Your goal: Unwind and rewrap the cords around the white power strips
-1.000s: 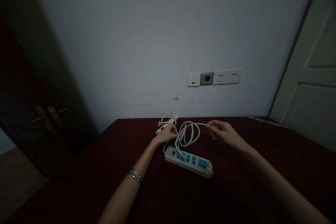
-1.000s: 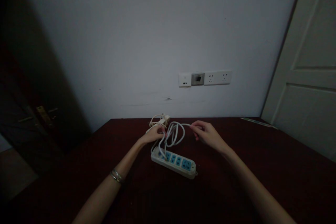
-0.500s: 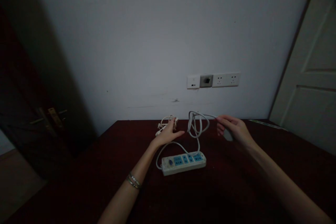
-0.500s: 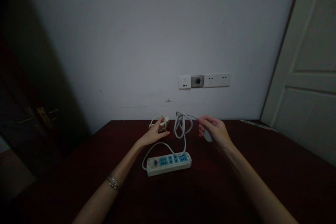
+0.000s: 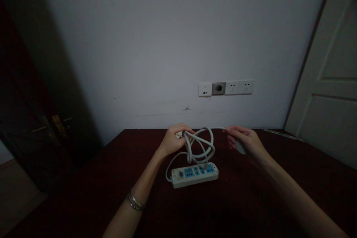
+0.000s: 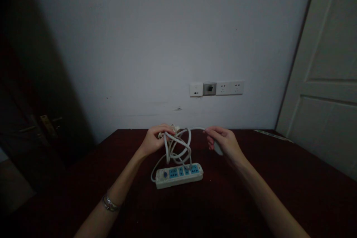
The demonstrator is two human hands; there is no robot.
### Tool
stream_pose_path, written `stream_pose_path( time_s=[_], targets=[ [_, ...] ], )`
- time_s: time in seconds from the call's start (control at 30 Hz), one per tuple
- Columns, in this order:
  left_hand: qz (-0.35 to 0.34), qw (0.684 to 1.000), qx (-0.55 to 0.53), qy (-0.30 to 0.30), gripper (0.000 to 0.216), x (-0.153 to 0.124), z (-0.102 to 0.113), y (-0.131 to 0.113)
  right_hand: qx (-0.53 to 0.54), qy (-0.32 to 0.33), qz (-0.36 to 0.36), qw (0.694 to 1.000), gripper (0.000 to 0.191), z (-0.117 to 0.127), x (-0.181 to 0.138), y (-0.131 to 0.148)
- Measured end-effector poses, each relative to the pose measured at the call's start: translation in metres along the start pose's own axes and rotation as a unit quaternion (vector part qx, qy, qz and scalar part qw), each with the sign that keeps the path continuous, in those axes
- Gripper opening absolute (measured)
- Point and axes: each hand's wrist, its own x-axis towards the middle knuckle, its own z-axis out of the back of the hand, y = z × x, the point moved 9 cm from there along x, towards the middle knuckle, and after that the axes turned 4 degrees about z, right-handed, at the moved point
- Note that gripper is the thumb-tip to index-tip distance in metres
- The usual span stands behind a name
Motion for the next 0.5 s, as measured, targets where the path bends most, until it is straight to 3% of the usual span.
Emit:
stream_pose_path(
  time_s=[0.1, 0.23, 0.37, 0.5],
  targets=[
    [0.048, 0.997, -0.035, -0.051, 0.007, 0.002, 0.023, 0.016, 0.028, -0.059, -0.001, 0.998, 0.023, 0.023, 0.007, -0.005],
    [0.163, 0.972, -0.11, -0.132, 0.006, -0.002, 0.054, 0.065, 0.106, -0.129, -0.01, 0.986, 0.018, 0.06, 0.017, -0.012],
    [0.295, 0.901, -0.201, -0.248, 0.009, -0.023, 0.086, 0.125, 0.208, -0.192, -0.061, 0.957, 0.003, 0.102, 0.022, -0.023],
    [0.372, 0.828, -0.253, -0.335, 0.011, -0.051, 0.118, 0.168, 0.295, -0.255, -0.085, 0.917, 0.014, 0.146, 0.019, -0.028]
  ],
)
